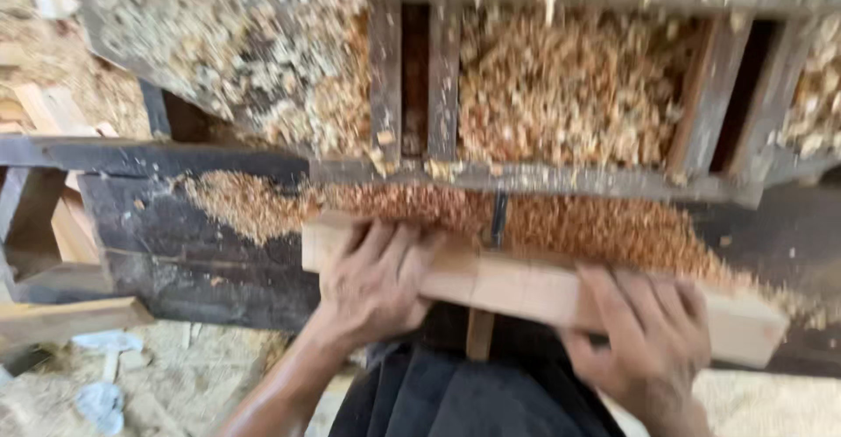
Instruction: The person uses a stationary wood planer to smooth and shape a rectangular wooden plank. They repeatedly feed the plank through the machine, flipping it to work on different sides and edges, while wood shavings accumulate around the work area.
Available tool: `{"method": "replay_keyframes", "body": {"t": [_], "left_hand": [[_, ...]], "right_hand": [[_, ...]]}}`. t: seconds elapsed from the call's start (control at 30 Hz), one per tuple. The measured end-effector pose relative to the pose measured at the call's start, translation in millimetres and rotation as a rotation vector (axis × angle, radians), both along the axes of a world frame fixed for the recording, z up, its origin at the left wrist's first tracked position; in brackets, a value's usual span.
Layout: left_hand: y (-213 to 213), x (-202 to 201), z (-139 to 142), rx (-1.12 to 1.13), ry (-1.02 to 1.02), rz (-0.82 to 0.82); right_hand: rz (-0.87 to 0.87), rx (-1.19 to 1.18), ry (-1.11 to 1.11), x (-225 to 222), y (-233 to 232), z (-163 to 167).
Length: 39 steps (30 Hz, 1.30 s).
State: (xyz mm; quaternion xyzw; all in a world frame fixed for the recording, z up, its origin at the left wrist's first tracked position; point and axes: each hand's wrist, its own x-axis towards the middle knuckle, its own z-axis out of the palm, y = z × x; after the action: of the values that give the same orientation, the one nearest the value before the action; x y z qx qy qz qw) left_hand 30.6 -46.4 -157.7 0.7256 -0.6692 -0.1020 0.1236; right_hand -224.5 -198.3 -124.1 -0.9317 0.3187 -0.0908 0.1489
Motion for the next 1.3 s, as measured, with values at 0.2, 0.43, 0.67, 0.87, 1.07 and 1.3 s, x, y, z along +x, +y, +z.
{"method": "replay_keyframes", "body": {"t": [0.2,0.43,0.67,0.87,1.07,1.3], "left_hand": [[-10.7,13.6,5.3,-0.025,0.115,-0.052],[-18.3,9.5,7.9,-0.095,0.062,-0.089],[-19.3,8.9,7.8,-0.077,0.018,-0.093],[-22.8,11.2,5.8,-0.186,0.031,-0.088],[-21.4,12.6,4.4,-0.109,-0.011,-0.082],[-10.4,18.4,10.7,-0.082,-0.008,-0.048]], "right_hand": [[-0.007,-0.032,0.090,2.7,4.9,1.0],[-0.076,-0.009,0.035,1.0,12.6,4.4],[-0.051,-0.050,0.059,4.8,4.1,9.1],[-0.054,-0.055,0.054,6.7,4.9,8.5],[-0.038,-0.074,-0.023,6.9,7.5,6.3],[0.019,-0.024,-0.033,12.3,10.4,4.9]]}}
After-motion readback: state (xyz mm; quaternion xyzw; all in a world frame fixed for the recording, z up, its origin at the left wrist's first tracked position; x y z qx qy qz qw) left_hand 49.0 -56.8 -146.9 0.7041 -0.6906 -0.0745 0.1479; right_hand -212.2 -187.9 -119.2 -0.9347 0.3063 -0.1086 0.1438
